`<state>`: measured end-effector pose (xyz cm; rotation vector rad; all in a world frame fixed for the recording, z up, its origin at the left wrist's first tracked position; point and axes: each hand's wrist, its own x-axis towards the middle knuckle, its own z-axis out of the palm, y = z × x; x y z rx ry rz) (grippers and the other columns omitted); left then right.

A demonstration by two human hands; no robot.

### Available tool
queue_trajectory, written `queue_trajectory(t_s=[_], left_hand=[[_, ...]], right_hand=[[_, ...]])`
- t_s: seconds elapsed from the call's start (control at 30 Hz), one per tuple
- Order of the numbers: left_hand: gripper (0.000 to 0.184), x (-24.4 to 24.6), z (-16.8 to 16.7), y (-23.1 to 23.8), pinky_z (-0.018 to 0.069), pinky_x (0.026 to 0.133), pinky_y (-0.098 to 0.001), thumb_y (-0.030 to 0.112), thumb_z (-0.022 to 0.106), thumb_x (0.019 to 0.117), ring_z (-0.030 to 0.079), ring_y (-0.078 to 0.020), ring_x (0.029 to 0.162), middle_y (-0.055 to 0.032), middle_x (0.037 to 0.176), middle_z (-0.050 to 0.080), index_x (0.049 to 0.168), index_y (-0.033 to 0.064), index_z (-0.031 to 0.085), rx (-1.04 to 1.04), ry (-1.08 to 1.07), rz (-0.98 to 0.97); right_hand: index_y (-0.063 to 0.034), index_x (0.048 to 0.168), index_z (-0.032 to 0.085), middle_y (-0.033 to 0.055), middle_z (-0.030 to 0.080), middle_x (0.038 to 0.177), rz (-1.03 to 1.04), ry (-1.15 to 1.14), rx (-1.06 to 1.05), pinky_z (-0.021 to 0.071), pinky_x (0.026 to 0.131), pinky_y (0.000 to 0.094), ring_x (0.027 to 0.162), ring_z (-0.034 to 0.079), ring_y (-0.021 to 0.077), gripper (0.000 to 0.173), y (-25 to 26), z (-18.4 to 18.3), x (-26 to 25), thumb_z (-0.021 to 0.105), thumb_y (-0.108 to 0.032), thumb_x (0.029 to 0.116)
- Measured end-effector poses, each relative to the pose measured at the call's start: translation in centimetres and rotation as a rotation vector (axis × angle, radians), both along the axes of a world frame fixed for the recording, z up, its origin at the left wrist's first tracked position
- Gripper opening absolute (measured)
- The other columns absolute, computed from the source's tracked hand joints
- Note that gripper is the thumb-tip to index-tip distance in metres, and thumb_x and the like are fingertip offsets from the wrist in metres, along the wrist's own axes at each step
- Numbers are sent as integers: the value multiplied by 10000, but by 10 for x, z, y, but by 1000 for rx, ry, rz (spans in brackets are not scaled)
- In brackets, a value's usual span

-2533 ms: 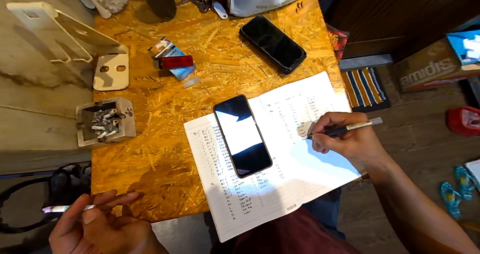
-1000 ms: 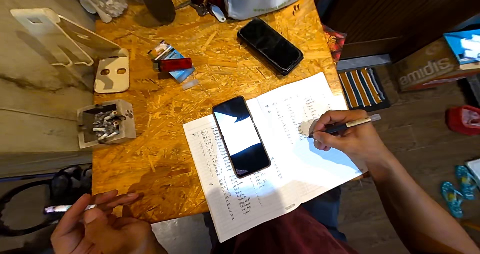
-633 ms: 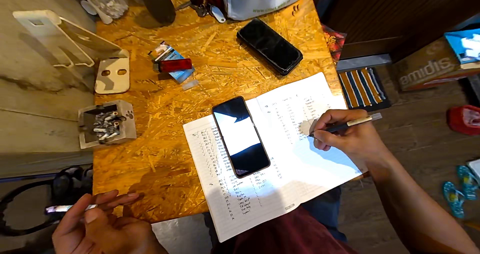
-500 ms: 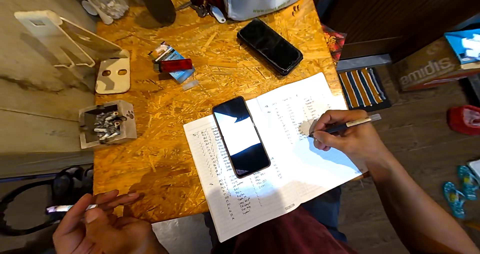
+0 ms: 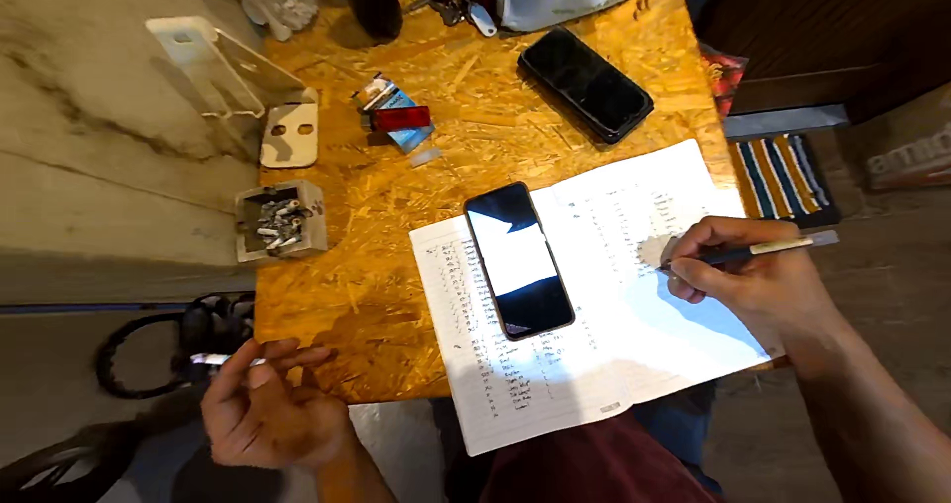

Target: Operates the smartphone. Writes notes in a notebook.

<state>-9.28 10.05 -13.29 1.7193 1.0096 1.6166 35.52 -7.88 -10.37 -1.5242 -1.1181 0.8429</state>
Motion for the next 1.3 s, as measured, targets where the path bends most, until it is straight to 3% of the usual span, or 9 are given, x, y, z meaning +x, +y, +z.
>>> queue_trajectory(t_s=[0.43, 1.3], left_hand=[[273, 5, 1, 0, 638, 665, -328, 92, 395, 1095, 722, -150, 752, 2, 977, 739, 1226, 69, 633, 51, -13, -2], [263, 4, 0, 1, 635, 670, -318, 101, 416, 1092, 724, -149, 771, 2, 988, 739, 1226, 71, 640, 60, -34, -20]], right_hand=[[-156, 911, 671, -30, 710, 771, 30, 36, 43, 584, 523, 223, 589, 671, 89, 19, -1, -1, 2, 680, -145, 898], [-156, 910, 674, -43, 702, 744, 37, 45, 49, 577, 517, 211, 575, 663, 79, 26, 0, -1, 1, 693, -153, 893]])
